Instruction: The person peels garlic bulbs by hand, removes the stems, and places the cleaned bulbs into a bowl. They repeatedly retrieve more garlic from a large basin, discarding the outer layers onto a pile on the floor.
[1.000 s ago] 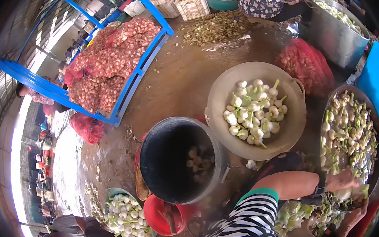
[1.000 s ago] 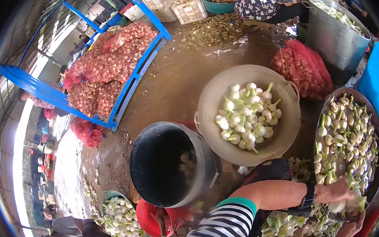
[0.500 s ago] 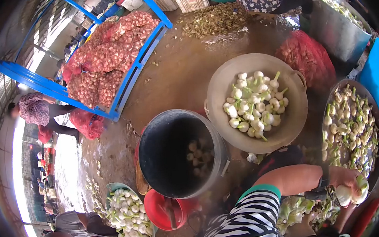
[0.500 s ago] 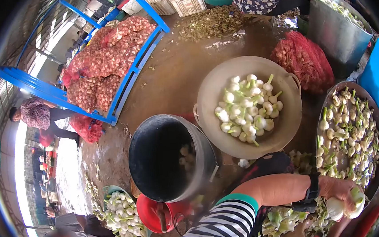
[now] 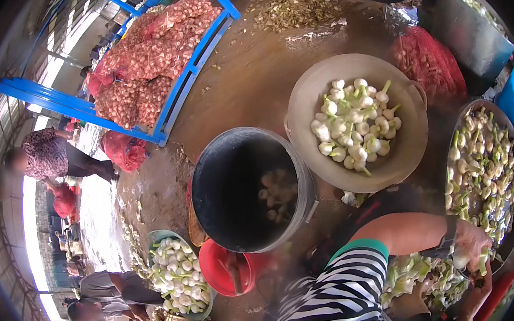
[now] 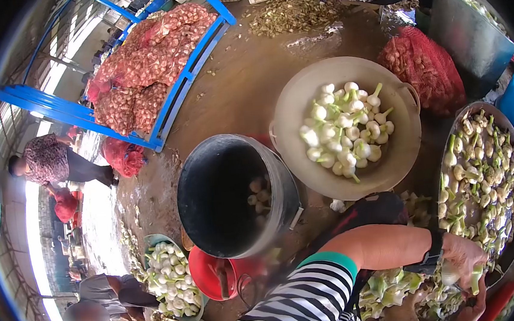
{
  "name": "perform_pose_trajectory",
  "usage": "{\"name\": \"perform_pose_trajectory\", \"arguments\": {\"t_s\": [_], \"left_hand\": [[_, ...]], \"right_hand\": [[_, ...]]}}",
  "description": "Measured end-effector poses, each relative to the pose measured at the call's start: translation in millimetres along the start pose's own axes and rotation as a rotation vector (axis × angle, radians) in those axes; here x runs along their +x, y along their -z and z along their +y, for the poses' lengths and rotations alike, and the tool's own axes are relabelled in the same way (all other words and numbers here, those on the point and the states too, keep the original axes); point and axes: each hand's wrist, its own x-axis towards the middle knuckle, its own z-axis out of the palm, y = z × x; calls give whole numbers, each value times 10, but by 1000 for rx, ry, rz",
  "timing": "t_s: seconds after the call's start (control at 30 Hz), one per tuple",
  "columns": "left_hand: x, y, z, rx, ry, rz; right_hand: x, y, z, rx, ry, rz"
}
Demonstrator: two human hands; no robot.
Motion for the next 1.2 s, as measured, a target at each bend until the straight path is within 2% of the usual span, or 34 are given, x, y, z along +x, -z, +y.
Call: {"name": "perform_pose_trajectory", "arguments": {"t_s": [0.03, 0.13, 0.23, 0.33, 0.43, 0.53, 0.6, 0.7, 0.77, 0.83, 0.87, 0.97, 1.13, 1.2], "left_hand": [[39, 9, -32, 33, -12, -39], [10, -14, -73, -186, -41, -97], [-88, 67, 82, -106, 63, -254], [-123, 60, 88, -103, 47, -252], [-162, 51, 142, -207, 3, -227], [-340, 136, 361, -254, 8, -328], [-291, 146, 281, -118, -7, -220], [-104, 99, 104, 83, -35, -78], [-92, 76, 71, 110, -48, 45], [-292, 81, 250, 35, -58, 191], [-280, -1, 255, 182, -94, 390], [-201, -251, 240, 261, -238, 658], [-182, -330, 229, 279, -270, 1003], [-170, -300, 200, 412, -214, 906]], "right_hand": [[-22, -45, -76, -37, 21, 7], [98, 208, 141, -209, 73, -99], [44, 132, 225, -324, 114, 47], [58, 132, 237, -468, 190, 15], [110, 118, 251, -368, 216, 42], [159, 183, 459, 131, 6, 28], [187, 272, 547, 622, -92, -212], [-24, 27, 77, 506, 108, -468], [-26, -45, 70, 106, 178, -217], [-24, -206, -75, 242, 129, 38], [-22, -290, -158, 310, 109, 166], [77, -236, 18, 343, 183, 185], [179, -144, 187, 170, 369, 139], [208, -118, 169, -175, 194, 257]]}}
